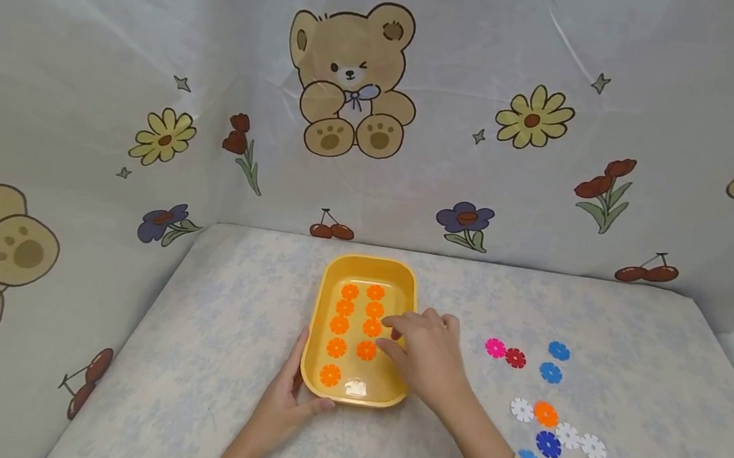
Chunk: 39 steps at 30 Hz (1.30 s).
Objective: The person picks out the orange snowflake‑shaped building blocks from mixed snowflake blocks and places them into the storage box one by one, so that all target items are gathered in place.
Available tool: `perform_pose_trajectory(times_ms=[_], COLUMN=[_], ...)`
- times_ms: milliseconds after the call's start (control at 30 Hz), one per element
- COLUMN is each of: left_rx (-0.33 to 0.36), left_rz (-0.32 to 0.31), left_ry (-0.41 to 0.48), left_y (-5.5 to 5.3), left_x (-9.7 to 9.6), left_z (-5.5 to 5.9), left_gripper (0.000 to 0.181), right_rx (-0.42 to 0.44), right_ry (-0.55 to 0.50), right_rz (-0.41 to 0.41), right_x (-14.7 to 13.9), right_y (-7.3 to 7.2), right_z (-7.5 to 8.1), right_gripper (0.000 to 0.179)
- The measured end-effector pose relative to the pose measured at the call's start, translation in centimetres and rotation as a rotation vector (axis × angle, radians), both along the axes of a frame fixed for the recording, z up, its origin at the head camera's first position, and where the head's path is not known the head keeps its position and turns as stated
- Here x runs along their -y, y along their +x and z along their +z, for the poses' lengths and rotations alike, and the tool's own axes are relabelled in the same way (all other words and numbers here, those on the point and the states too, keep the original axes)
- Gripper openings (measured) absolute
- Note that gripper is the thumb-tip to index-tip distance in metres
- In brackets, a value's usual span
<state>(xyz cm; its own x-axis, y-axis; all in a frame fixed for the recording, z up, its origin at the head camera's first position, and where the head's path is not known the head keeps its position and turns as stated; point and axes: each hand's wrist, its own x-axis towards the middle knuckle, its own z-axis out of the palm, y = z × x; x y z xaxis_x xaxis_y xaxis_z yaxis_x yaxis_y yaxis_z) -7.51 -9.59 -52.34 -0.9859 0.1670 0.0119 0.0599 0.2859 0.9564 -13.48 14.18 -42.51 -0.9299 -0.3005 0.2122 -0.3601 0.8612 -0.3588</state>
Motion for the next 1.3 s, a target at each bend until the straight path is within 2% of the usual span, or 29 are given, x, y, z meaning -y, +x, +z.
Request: perform_pose_trajectory(times_ms=[133, 267, 433, 567, 767, 1167, 1300], left_rx=[0.006, -0.005, -0.006, -0.005, -0.02, 0.006, 0.014], left_rz=[0.002, -0.001, -0.001, 0.0, -0.012, -0.004, -0.006], left_ry=[0.027, 0.035, 0.035, 0.04, 0.029, 0.04, 0.05], left_y=[0.0, 0.0, 0.0, 0.1, -0.1, 0.0, -0.1], left_x=[-0.1, -0.1, 0.0, 0.1, 0.1, -0.1, 0.0], left_z=[0.0, 0.0, -0.1, -0.1, 0.0, 0.3, 0.2], left_gripper=[0.113, 0.112, 0.111, 0.111, 0.11, 0.112, 0.112], right_rx=[0.026, 0.076, 0.284, 0.419, 0.509, 0.567, 0.554], right_ry=[0.002, 0.098, 0.238, 0.268, 0.239, 0.117, 0.109], right_rz=[-0.063, -0.13, -0.23, -0.292, -0.345, -0.299, -0.274], right_x=[-4.2, -10.0, -16.8, -20.0, -21.2, -21.8, -21.5], right_y=[0.9, 1.9, 2.7, 3.0, 3.3, 3.7, 3.9], right_z=[1.1, 0.3, -2.0, -3.4, -4.5, -5.0, -5.0], right_gripper=[0.035, 0.036, 0.043, 0.049, 0.047, 0.052, 0.05])
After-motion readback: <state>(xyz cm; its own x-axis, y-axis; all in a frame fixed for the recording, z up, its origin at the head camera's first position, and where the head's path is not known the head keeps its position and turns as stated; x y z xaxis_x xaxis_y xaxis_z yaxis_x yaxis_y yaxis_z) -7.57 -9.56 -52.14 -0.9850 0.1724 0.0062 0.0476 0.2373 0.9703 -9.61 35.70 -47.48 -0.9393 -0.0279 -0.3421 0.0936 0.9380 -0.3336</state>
